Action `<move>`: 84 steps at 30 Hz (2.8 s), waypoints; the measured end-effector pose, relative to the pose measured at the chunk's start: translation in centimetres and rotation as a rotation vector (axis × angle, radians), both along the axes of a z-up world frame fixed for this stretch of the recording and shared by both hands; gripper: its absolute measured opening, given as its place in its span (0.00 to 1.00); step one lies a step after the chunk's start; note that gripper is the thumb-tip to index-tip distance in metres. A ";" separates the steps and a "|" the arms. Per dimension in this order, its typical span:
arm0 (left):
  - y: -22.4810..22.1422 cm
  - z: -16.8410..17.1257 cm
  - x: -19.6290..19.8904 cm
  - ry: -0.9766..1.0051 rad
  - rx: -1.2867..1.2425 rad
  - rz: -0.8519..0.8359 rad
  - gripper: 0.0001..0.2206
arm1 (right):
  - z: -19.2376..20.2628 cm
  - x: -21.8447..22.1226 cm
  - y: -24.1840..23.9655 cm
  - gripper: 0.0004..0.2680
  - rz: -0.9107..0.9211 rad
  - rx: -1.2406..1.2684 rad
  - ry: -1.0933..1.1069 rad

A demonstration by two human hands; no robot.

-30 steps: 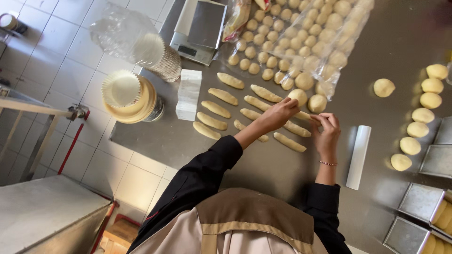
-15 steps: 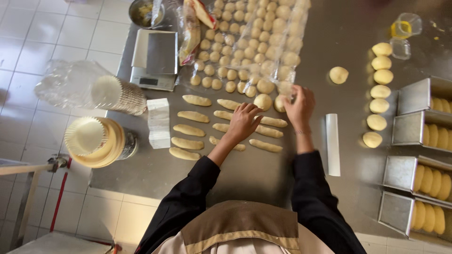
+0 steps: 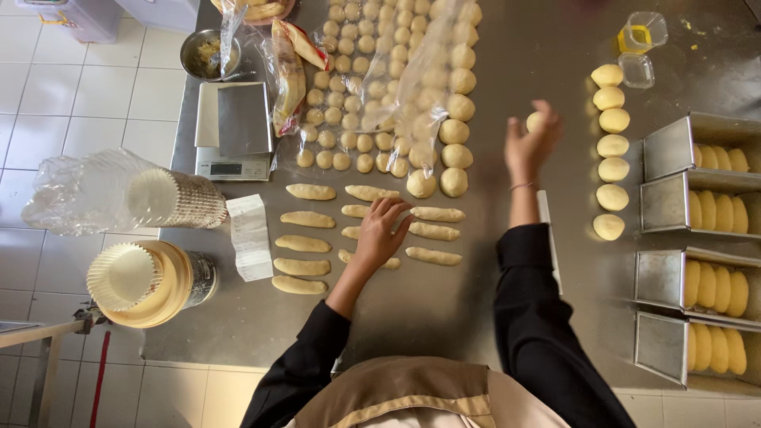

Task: The person flattens and rolls dough on a metal surface, then places the rolled pieces into individual paper liners.

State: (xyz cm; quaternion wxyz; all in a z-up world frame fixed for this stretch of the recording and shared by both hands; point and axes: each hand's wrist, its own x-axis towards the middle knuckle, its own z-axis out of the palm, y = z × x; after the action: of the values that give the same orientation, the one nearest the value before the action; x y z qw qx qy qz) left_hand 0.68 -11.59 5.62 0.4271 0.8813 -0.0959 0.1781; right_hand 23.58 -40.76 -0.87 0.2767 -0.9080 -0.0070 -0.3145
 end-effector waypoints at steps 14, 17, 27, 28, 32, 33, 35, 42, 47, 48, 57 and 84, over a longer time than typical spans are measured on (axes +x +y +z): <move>-1.1 1.5 -2.8 0.004 -0.108 -0.079 0.09 | 5.6 -9.4 -2.3 0.19 0.164 -0.164 0.012; -0.2 1.2 -4.8 0.031 -0.151 -0.007 0.09 | 9.3 -25.6 3.5 0.23 0.632 0.272 0.589; -1.5 -0.7 -12.5 0.121 -0.037 -0.186 0.21 | 6.8 -21.3 6.4 0.18 0.426 0.037 0.369; -2.2 -1.1 -13.1 0.122 -0.041 -0.182 0.21 | 5.3 -18.9 6.7 0.21 0.417 -0.060 0.287; -4.5 -4.0 -14.4 0.104 -0.005 -0.279 0.31 | -0.2 -13.1 9.2 0.18 0.308 -0.257 0.239; -4.8 -5.1 -14.4 0.106 -0.011 -0.299 0.31 | -0.7 -12.3 9.4 0.18 0.309 -0.255 0.234; -5.0 -7.3 -14.4 0.138 0.001 -0.310 0.28 | -0.8 -12.2 9.1 0.11 0.268 -0.112 0.286; -4.2 -5.1 -15.5 0.111 0.074 -0.255 0.33 | 8.6 -26.9 -0.1 0.19 0.314 -0.193 0.267; -4.5 -5.3 -15.9 0.052 0.227 -0.105 0.35 | 6.7 -35.5 0.8 0.30 0.406 -0.324 0.771; -4.5 -6.0 -15.9 0.093 0.233 -0.074 0.31 | 6.4 -36.0 0.1 0.30 0.396 -0.320 0.776; -1.5 -3.8 -19.4 0.215 0.145 -0.126 0.27 | -2.8 -24.8 -8.8 0.20 -0.095 -0.321 0.279; 4.6 -5.1 -12.8 0.009 0.533 -0.033 0.39 | 2.3 -33.5 14.5 0.24 0.263 -0.545 0.308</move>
State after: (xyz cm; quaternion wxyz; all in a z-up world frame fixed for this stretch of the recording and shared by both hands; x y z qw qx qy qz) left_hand -12.15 -7.01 0.50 0.1833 0.9618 -0.1516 0.1355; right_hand -9.96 -26.23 1.40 0.0597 -0.9767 -0.1661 -0.1219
